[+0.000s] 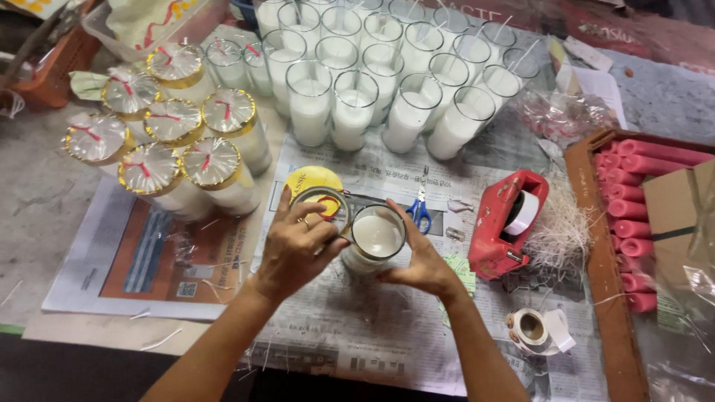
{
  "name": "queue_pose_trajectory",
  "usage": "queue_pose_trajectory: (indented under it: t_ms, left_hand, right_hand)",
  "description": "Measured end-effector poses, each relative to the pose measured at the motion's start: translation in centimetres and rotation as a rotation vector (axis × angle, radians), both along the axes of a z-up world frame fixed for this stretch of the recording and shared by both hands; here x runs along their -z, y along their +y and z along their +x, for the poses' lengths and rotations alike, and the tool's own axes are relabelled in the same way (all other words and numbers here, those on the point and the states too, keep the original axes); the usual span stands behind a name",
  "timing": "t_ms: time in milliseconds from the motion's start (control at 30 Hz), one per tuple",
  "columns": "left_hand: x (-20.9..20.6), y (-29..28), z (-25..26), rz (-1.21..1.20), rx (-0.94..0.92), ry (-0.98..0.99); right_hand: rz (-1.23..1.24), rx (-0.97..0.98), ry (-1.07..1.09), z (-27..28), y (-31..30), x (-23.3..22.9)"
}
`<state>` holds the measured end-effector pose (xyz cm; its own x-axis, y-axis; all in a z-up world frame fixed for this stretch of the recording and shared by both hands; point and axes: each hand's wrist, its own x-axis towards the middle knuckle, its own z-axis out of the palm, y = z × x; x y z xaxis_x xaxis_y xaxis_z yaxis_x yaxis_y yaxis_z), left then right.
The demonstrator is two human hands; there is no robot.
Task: Applying decorative green bands and securing them with adhesive tape onto glass candles.
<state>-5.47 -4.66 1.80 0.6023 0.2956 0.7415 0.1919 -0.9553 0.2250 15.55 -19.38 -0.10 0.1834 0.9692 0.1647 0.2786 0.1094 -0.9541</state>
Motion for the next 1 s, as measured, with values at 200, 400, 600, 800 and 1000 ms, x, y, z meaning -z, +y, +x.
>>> queue_pose_trajectory:
  t_ms: [200, 400, 600, 800, 1000]
  left_hand:
    - [0.1, -1.5, 0.1, 0.052, -0.087, -0.035]
    - [-0.2, -1.4, 0.2, 0.046, -0.086, -0.037]
    - [0.3, -0.8, 0.2, 0.066, -0.080, -0.047]
    - [0.1, 0.0, -0.6, 0.193, -0.038, 0.043]
    - [-1.4, 7.5, -3.5, 0.339, -0.031, 0.117]
  right_hand:
    - [-0.050, 0.029, -0.038, -0.3, -0.5, -0.3]
    - [0.009, 0.493, 0.112, -8.0, -0.7, -1.0]
    - [0.152, 0.768, 0.078, -10.0, 1.9, 1.2]
    - [0.182, 0.792, 0.035, -9.6, 1.6, 1.5]
    - [0.136, 0.716, 0.061, -8.7, 0.2, 2.1]
